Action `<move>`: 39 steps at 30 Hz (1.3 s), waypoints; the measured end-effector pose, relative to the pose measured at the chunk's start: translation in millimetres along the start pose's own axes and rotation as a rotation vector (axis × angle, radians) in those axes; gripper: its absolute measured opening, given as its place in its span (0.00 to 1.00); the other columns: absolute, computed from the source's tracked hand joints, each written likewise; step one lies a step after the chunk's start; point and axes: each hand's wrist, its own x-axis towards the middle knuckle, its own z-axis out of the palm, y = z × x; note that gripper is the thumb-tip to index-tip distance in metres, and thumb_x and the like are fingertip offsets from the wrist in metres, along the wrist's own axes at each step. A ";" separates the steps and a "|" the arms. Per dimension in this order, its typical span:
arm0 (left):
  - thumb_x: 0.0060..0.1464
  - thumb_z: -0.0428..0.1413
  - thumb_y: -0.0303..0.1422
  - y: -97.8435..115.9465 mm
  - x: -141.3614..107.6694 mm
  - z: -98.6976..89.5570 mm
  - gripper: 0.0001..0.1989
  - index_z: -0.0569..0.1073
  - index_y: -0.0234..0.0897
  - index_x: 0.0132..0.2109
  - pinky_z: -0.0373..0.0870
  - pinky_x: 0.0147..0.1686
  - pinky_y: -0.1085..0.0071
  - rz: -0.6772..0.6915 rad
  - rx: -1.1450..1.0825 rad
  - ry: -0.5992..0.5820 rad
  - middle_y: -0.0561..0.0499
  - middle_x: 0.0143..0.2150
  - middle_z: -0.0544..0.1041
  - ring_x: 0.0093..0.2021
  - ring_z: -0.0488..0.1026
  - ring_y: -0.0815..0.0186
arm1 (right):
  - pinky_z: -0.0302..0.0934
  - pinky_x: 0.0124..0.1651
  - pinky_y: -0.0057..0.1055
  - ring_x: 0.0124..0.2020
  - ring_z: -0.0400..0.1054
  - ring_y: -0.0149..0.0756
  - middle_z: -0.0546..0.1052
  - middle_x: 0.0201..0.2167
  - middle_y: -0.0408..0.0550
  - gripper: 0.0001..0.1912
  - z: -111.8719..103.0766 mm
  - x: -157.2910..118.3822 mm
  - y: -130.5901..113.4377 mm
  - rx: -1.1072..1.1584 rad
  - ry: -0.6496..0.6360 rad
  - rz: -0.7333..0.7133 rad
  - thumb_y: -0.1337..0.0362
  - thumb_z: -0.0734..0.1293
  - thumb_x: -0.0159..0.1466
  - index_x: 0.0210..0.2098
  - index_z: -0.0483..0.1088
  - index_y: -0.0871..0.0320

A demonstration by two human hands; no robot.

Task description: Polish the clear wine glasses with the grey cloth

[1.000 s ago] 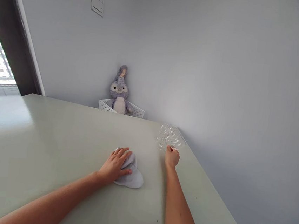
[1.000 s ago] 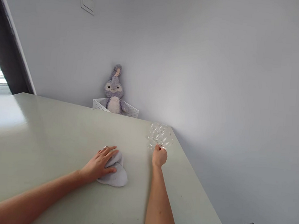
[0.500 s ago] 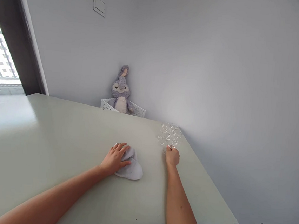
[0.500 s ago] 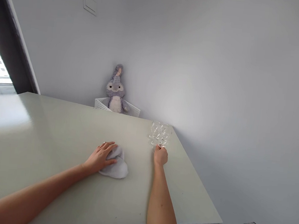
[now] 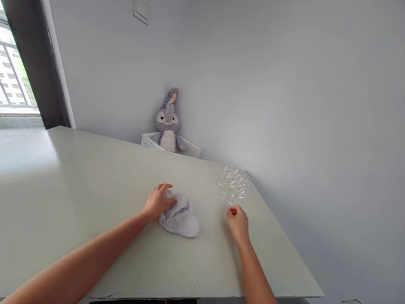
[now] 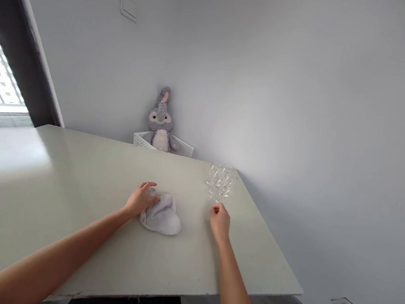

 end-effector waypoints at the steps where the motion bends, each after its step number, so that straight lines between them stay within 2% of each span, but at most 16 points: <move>1: 0.47 0.55 0.37 -2.2 2.1 0.3 0.22 0.65 0.41 0.51 0.60 0.49 0.65 -0.037 -0.009 -0.011 0.48 0.53 0.66 0.52 0.63 0.58 | 0.58 0.35 0.27 0.31 0.66 0.33 0.73 0.29 0.44 0.07 3.1 -15.2 -11.3 0.048 -0.021 -0.168 0.64 0.59 0.57 0.31 0.68 0.56; 3: 0.45 0.56 0.33 -5.4 4.1 1.4 0.23 0.65 0.41 0.51 0.61 0.49 0.66 -0.058 -0.035 -0.018 0.48 0.53 0.65 0.51 0.64 0.59 | 0.58 0.38 0.29 0.33 0.65 0.34 0.72 0.30 0.46 0.08 14.5 -46.0 -38.1 0.091 -0.087 -0.523 0.64 0.59 0.59 0.32 0.69 0.57; 5: 0.45 0.55 0.29 -6.6 3.9 2.4 0.23 0.65 0.41 0.51 0.61 0.48 0.68 -0.045 -0.069 -0.011 0.48 0.53 0.65 0.49 0.66 0.61 | 0.57 0.44 0.33 0.40 0.64 0.37 0.72 0.36 0.47 0.09 30.5 -72.2 -63.5 -0.005 -0.210 -0.839 0.62 0.62 0.59 0.38 0.70 0.55; 6: 0.44 0.54 0.28 -6.6 3.5 2.6 0.23 0.65 0.41 0.51 0.61 0.48 0.69 -0.037 -0.084 -0.007 0.48 0.52 0.65 0.49 0.66 0.62 | 0.56 0.44 0.34 0.41 0.63 0.39 0.72 0.36 0.48 0.10 39.2 -81.9 -73.3 -0.084 -0.258 -0.942 0.61 0.64 0.58 0.39 0.69 0.54; 8: 0.43 0.54 0.27 -6.1 3.1 2.5 0.23 0.65 0.40 0.50 0.61 0.49 0.69 -0.035 -0.110 0.003 0.47 0.51 0.66 0.48 0.67 0.63 | 0.57 0.41 0.35 0.39 0.63 0.40 0.72 0.35 0.49 0.10 55.8 -93.2 -84.8 -0.232 -0.292 -1.006 0.61 0.65 0.57 0.38 0.70 0.55; 10: 0.45 0.53 0.28 -6.1 3.9 2.1 0.22 0.65 0.38 0.50 0.63 0.47 0.69 -0.063 -0.155 0.018 0.46 0.50 0.66 0.48 0.67 0.63 | 0.57 0.38 0.32 0.35 0.63 0.37 0.71 0.32 0.48 0.06 67.7 -93.9 -86.5 -0.261 -0.297 -0.931 0.65 0.62 0.59 0.34 0.71 0.56; 13: 0.49 0.51 0.32 -7.7 6.9 1.4 0.18 0.65 0.38 0.48 0.65 0.43 0.70 -0.132 -0.272 0.055 0.45 0.50 0.66 0.48 0.67 0.63 | 0.56 0.32 0.27 0.27 0.63 0.31 0.70 0.25 0.44 0.08 66.7 -83.0 -79.8 0.008 -0.384 -0.625 0.66 0.60 0.59 0.27 0.71 0.58; 17: 0.51 0.50 0.35 -9.3 8.5 -0.8 0.15 0.64 0.40 0.47 0.65 0.43 0.69 -0.218 -0.388 0.091 0.46 0.50 0.67 0.49 0.66 0.63 | 0.55 0.23 0.26 0.20 0.61 0.30 0.68 0.18 0.42 0.13 23.1 -65.6 -70.2 0.629 -0.538 -0.013 0.57 0.62 0.56 0.29 0.69 0.62; 19: 0.51 0.50 0.36 -8.8 7.6 -2.3 0.14 0.64 0.40 0.46 0.65 0.43 0.67 -0.244 -0.425 0.095 0.46 0.50 0.68 0.49 0.67 0.62 | 0.57 0.24 0.27 0.21 0.64 0.32 0.71 0.22 0.45 0.17 -8.9 -57.6 -67.0 0.832 -0.539 0.108 0.54 0.64 0.55 0.34 0.70 0.61; 22: 0.50 0.50 0.37 -7.9 5.6 -3.2 0.14 0.65 0.41 0.45 0.66 0.41 0.66 -0.265 -0.463 0.100 0.46 0.49 0.69 0.50 0.66 0.61 | 0.58 0.24 0.28 0.22 0.65 0.34 0.73 0.26 0.49 0.22 -49.6 -43.6 -65.9 0.887 -0.428 0.105 0.50 0.64 0.54 0.40 0.70 0.61; 25: 0.50 0.50 0.37 -8.5 5.2 -1.8 0.14 0.65 0.41 0.45 0.66 0.40 0.67 -0.270 -0.471 0.102 0.46 0.49 0.69 0.50 0.66 0.61 | 0.57 0.23 0.27 0.23 0.65 0.34 0.74 0.29 0.50 0.26 -65.5 -29.4 -71.1 0.783 -0.301 0.027 0.51 0.65 0.53 0.46 0.69 0.62; 28: 0.50 0.49 0.37 -9.2 5.3 -2.2 0.13 0.65 0.41 0.45 0.67 0.40 0.68 -0.263 -0.481 0.113 0.47 0.49 0.69 0.49 0.66 0.62 | 0.55 0.23 0.26 0.22 0.62 0.31 0.74 0.29 0.47 0.24 -55.2 -23.6 -79.0 0.531 -0.400 -0.103 0.52 0.65 0.53 0.47 0.69 0.58; 31: 0.51 0.48 0.37 -4.4 1.9 -8.6 0.13 0.65 0.41 0.45 0.67 0.39 0.68 -0.246 -0.456 0.189 0.47 0.47 0.69 0.46 0.68 0.63 | 0.55 0.25 0.26 0.23 0.62 0.30 0.74 0.29 0.44 0.18 -34.1 -25.9 -79.4 0.290 -0.489 -0.297 0.52 0.62 0.55 0.40 0.73 0.55; 33: 0.51 0.47 0.36 5.3 -4.1 -13.9 0.13 0.65 0.40 0.45 0.68 0.37 0.68 -0.165 -0.415 0.268 0.47 0.45 0.69 0.42 0.69 0.64 | 0.55 0.26 0.25 0.23 0.62 0.30 0.73 0.26 0.43 0.16 -22.3 -26.6 -71.7 0.217 -0.428 -0.371 0.52 0.61 0.57 0.31 0.74 0.55; 36: 0.52 0.45 0.33 31.7 -17.6 -13.8 0.11 0.66 0.39 0.43 0.69 0.35 0.70 0.053 -0.435 0.286 0.47 0.42 0.69 0.40 0.70 0.65 | 0.53 0.25 0.25 0.20 0.60 0.29 0.70 0.20 0.42 0.18 -11.5 -21.2 -49.1 0.209 -0.271 -0.297 0.53 0.58 0.58 0.23 0.71 0.58; 39: 0.51 0.44 0.30 66.8 -30.5 4.4 0.13 0.67 0.39 0.43 0.70 0.37 0.69 0.148 -0.503 0.036 0.47 0.42 0.71 0.42 0.70 0.65 | 0.51 0.23 0.25 0.19 0.57 0.30 0.67 0.16 0.42 0.18 -3.7 -13.3 -21.0 0.280 -0.091 -0.200 0.52 0.58 0.57 0.23 0.71 0.59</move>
